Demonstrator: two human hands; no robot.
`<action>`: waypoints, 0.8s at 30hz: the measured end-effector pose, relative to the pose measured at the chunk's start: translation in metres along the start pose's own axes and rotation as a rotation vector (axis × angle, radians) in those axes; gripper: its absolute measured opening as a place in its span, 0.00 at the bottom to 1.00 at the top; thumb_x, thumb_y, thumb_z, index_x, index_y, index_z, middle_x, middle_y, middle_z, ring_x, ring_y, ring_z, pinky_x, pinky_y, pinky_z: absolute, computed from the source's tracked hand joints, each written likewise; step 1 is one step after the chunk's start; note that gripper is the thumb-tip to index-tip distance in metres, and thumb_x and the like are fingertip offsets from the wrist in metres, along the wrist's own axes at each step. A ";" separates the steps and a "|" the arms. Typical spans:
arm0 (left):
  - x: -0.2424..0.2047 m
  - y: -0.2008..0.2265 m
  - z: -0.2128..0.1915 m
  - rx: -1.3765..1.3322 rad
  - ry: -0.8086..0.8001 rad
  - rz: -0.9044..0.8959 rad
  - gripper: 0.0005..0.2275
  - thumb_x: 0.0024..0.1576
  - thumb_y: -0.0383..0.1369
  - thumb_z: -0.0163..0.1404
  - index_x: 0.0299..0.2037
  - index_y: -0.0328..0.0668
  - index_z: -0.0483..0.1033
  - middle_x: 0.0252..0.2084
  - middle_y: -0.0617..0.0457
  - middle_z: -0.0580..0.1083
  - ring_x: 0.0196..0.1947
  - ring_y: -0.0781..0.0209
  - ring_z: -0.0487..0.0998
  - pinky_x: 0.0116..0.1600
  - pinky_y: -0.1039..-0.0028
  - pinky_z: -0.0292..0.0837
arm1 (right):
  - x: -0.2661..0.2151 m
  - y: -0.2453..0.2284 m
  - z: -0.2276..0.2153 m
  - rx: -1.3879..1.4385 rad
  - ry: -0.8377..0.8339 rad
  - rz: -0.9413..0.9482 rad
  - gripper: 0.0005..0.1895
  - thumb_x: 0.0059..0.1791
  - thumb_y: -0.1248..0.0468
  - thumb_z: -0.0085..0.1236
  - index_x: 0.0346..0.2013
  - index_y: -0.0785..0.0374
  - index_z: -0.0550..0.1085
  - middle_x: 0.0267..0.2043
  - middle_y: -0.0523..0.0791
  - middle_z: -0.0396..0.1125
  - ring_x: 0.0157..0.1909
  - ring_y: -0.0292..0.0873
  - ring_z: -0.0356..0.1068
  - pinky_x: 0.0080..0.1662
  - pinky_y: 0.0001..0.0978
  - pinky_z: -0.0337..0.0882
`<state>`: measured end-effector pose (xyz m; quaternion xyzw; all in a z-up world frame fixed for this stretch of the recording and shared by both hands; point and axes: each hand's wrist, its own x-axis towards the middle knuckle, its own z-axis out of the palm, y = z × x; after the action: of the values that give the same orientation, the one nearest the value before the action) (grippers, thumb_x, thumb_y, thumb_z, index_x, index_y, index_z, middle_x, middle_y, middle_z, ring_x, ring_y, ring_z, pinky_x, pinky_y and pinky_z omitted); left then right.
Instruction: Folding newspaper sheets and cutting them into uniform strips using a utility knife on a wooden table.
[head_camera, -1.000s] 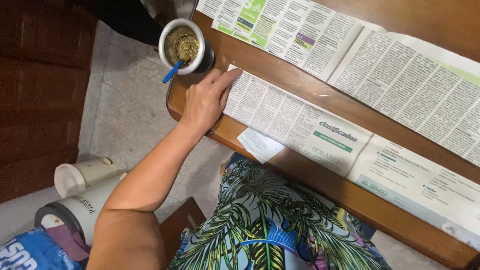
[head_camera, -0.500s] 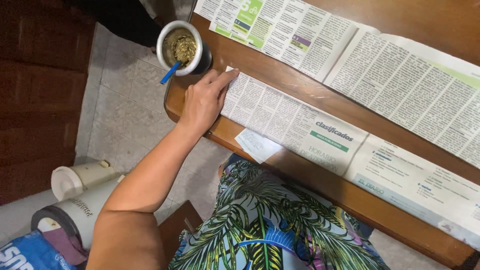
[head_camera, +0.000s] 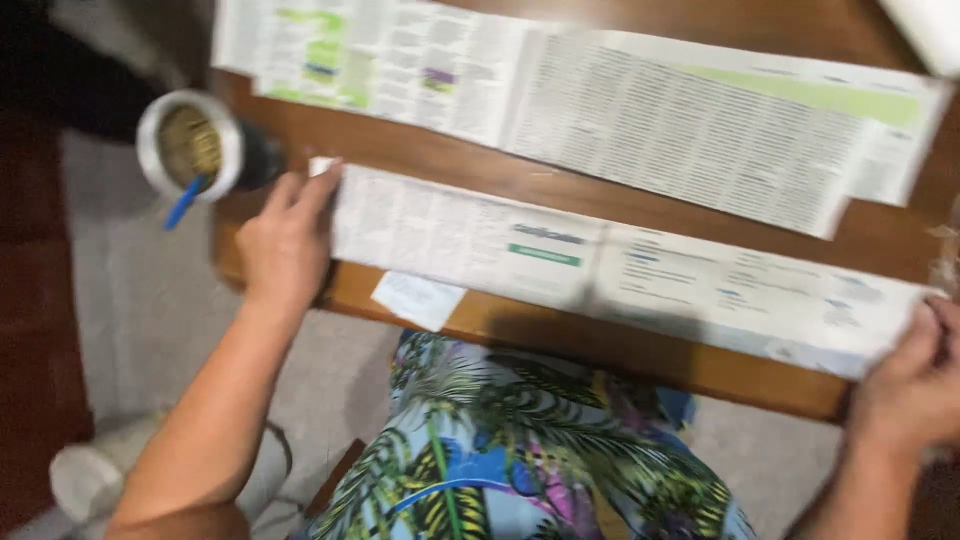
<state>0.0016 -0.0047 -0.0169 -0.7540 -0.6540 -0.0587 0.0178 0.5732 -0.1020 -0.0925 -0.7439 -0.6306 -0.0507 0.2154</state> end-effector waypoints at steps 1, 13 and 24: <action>-0.001 0.000 0.001 0.063 0.040 0.003 0.18 0.54 0.27 0.46 0.54 0.56 0.71 0.36 0.54 0.66 0.27 0.49 0.72 0.21 0.60 0.63 | 0.011 -0.015 -0.008 0.067 0.030 -0.058 0.09 0.65 0.74 0.51 0.50 0.82 0.76 0.46 0.62 0.71 0.46 0.60 0.69 0.49 0.45 0.67; -0.017 -0.026 0.028 0.268 0.214 0.157 0.08 0.72 0.26 0.58 0.56 0.56 0.83 0.38 0.56 0.71 0.32 0.55 0.76 0.30 0.68 0.68 | 0.047 -0.068 -0.037 0.227 0.121 0.217 0.10 0.52 0.65 0.52 0.44 0.69 0.71 0.33 0.49 0.65 0.31 0.43 0.63 0.37 0.33 0.64; -0.020 -0.037 0.033 0.310 0.214 0.180 0.08 0.73 0.24 0.60 0.54 0.54 0.85 0.34 0.57 0.69 0.29 0.58 0.73 0.28 0.72 0.64 | 0.045 -0.063 -0.033 0.248 0.104 0.221 0.09 0.52 0.65 0.55 0.33 0.69 0.67 0.28 0.47 0.62 0.26 0.40 0.59 0.32 0.31 0.60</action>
<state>-0.0355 -0.0158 -0.0539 -0.7872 -0.5795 -0.0349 0.2082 0.5279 -0.0664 -0.0307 -0.7727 -0.5343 0.0130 0.3423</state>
